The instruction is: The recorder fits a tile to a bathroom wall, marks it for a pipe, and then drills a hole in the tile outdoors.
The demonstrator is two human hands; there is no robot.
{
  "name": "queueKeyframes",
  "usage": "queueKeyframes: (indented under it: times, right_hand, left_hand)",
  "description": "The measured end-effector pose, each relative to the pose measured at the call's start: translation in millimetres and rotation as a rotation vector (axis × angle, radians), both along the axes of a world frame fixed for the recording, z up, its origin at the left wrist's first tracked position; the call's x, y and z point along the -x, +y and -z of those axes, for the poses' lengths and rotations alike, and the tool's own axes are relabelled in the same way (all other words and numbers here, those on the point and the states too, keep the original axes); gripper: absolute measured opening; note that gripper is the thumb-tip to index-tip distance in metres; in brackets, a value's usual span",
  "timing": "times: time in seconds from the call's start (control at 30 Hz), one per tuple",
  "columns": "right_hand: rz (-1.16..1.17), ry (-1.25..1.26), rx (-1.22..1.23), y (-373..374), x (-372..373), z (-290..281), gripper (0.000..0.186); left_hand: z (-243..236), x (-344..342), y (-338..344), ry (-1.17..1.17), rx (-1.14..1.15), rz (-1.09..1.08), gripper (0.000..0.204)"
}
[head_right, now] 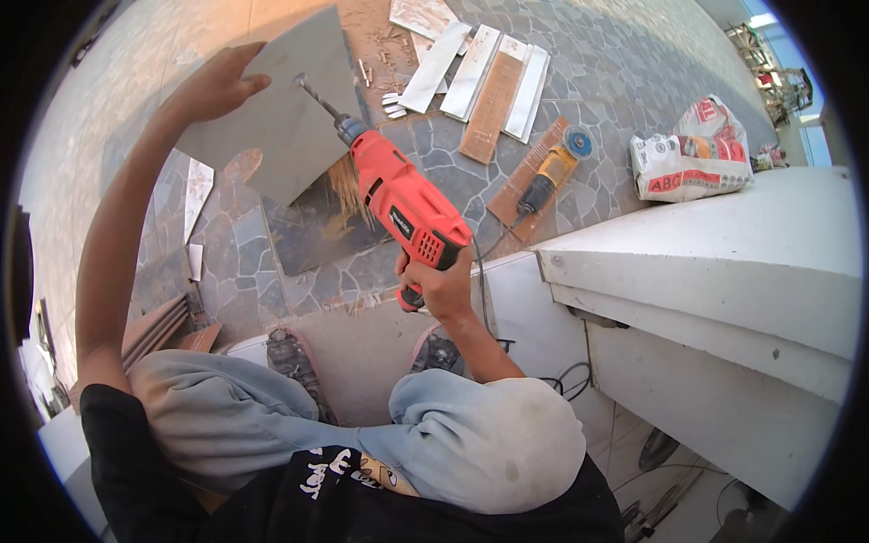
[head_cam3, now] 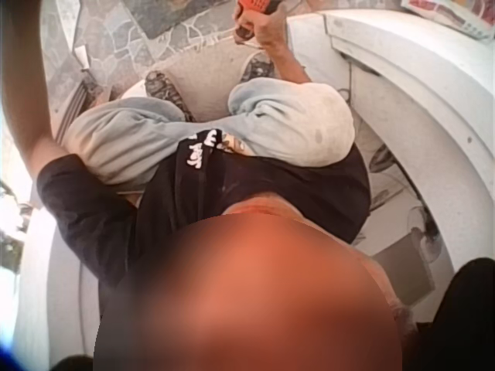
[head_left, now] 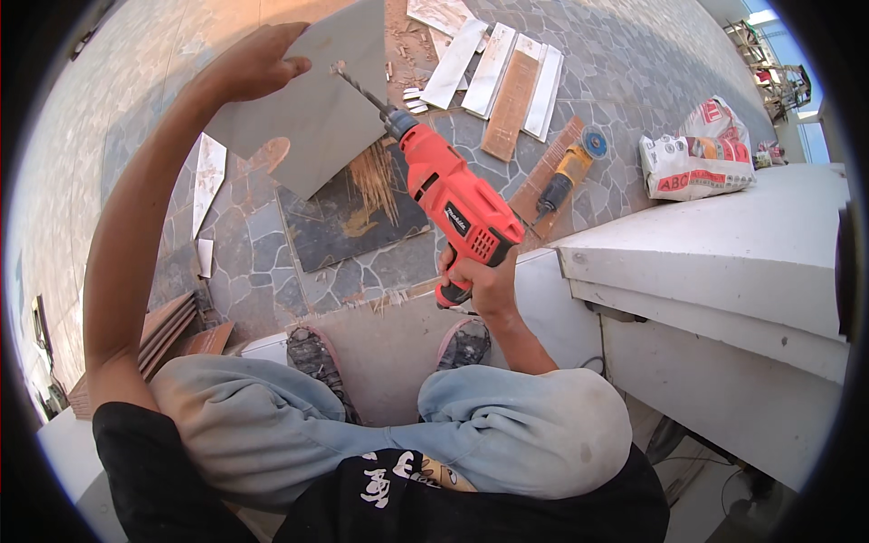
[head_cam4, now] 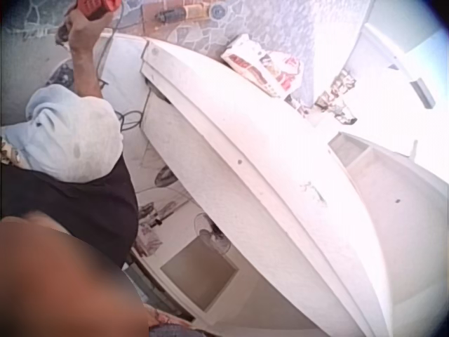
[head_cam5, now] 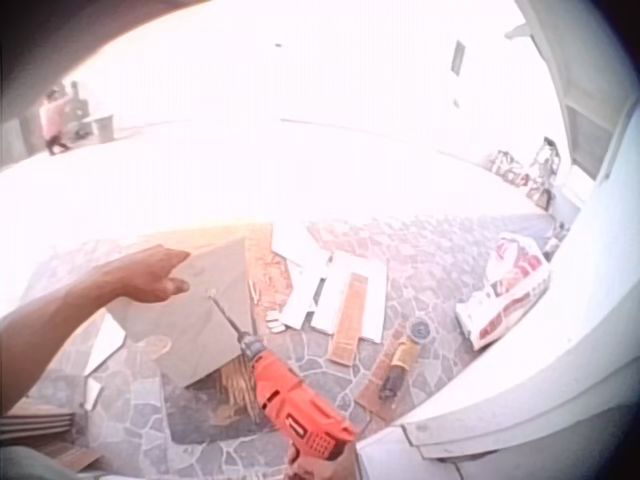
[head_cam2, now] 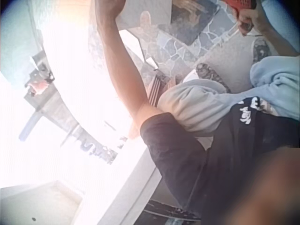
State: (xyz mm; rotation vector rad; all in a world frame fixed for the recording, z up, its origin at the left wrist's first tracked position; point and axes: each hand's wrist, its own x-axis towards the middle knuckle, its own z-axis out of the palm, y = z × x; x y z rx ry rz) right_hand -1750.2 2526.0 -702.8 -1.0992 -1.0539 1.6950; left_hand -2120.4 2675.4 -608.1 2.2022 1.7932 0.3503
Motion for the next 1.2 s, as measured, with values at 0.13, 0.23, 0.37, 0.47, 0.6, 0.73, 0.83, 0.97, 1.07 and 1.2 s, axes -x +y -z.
queueKeyframes:
  times: [0.13, 0.23, 0.37, 0.47, 0.6, 0.73, 0.83, 0.97, 1.07, 1.2]
  right_hand:
    - [0.017, -0.057, -0.070, 3.2, -2.7, 1.3, 0.039]
    - [0.046, -0.019, -0.066, 2.1, 0.6, 0.6, 0.036]
    - [0.029, -0.021, -0.054, -0.3, 1.7, 2.7, 0.035]
    - [0.017, 0.009, -0.014, -3.5, 5.1, -1.2, 0.035]
    - [-0.004, 0.074, 0.073, -4.8, 3.9, -2.6, 0.033]
    - [0.000, 0.151, 0.119, -5.9, 5.4, -11.4, 0.031]
    - [-0.003, 0.140, 0.112, -7.2, 5.9, -14.5, 0.031]
    - [-0.007, 0.140, 0.097, -8.1, 7.0, -21.7, 0.031]
    - [-0.017, 0.134, 0.089, -8.3, 4.8, -21.0, 0.032]
    - [0.039, 0.134, 0.075, -10.3, 5.0, -14.7, 0.032]
  left_hand:
    - [-0.2, 4.3, 0.2, -0.026, 0.014, -0.034, 0.041]
    - [-2.0, 1.7, -0.9, -0.031, 0.020, -0.027, 0.040]
    - [-4.1, -3.3, -2.2, -0.039, 0.023, -0.012, 0.040]
    - [-3.4, -3.8, -2.8, -0.059, 0.037, -0.038, 0.039]
    - [-2.4, -1.6, -0.3, -0.002, 0.011, -0.005, 0.038]
    - [-1.5, -3.7, -2.2, -0.030, -0.002, -0.004, 0.037]
    - [-2.8, -3.9, -1.5, -0.017, -0.001, -0.019, 0.037]
    - [-2.2, -4.0, -1.4, -0.005, -0.004, -0.001, 0.037]
    - [-2.6, -3.8, -1.3, 0.013, -0.027, -0.011, 0.037]
    - [-4.1, -2.1, 0.5, 0.006, -0.022, -0.021, 0.037]
